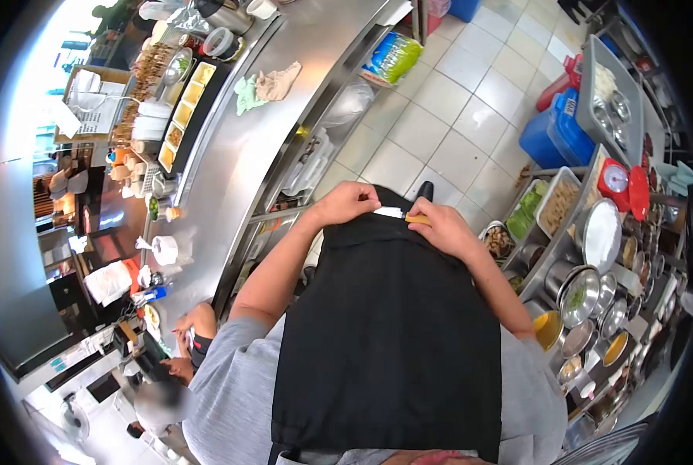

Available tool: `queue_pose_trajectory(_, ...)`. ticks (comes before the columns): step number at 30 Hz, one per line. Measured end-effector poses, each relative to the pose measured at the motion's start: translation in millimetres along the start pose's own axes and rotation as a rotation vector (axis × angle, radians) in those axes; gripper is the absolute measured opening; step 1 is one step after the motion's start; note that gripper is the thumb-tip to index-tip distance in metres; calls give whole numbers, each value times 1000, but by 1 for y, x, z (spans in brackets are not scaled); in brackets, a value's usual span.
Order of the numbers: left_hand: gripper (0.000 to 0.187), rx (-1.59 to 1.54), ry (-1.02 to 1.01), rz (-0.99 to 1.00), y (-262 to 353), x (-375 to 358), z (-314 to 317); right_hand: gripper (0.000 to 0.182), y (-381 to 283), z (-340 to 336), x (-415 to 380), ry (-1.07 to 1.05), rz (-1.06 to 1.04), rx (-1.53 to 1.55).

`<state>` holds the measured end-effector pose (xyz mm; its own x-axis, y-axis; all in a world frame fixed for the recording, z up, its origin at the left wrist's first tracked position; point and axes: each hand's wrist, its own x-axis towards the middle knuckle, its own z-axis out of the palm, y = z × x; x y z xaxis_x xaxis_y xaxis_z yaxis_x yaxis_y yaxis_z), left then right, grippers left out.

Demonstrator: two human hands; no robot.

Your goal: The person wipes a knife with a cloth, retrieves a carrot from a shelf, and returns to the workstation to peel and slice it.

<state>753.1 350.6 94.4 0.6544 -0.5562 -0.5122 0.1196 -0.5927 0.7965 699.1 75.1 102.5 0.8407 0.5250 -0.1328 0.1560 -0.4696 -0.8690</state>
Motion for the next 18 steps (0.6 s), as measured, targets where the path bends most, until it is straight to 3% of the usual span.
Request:
queue_pose_trajectory(2, 19, 74, 270, 62, -13, 11, 3, 23, 3, -10, 15, -78, 6, 27)
queue_pose_trajectory(3, 16, 33, 361, 4, -26, 16, 6, 23, 5, -13, 21, -123, -11, 42)
queue_pose_trajectory(7, 18, -223, 427, -162, -78, 26, 6, 25, 31, -22, 45, -150, -28, 37)
queue_pose_trajectory(10, 21, 10, 398, -244, -114, 22, -3, 25, 60, -15, 58, -96, 5, 12)
queue_pose_trajectory(13, 28, -44, 378, -342, -174, 26, -2, 22, 122, 23, 62, 61, 216, 188)
queue_pose_trajectory(16, 27, -17, 387, -457, -247, 27, 3, 22, 195, 81, 49, 71, 583, -94)
queue_pose_trajectory(18, 22, -78, 234, -528, -285, 37, 1, 20, 223, 109, 34, 108, 674, -79)
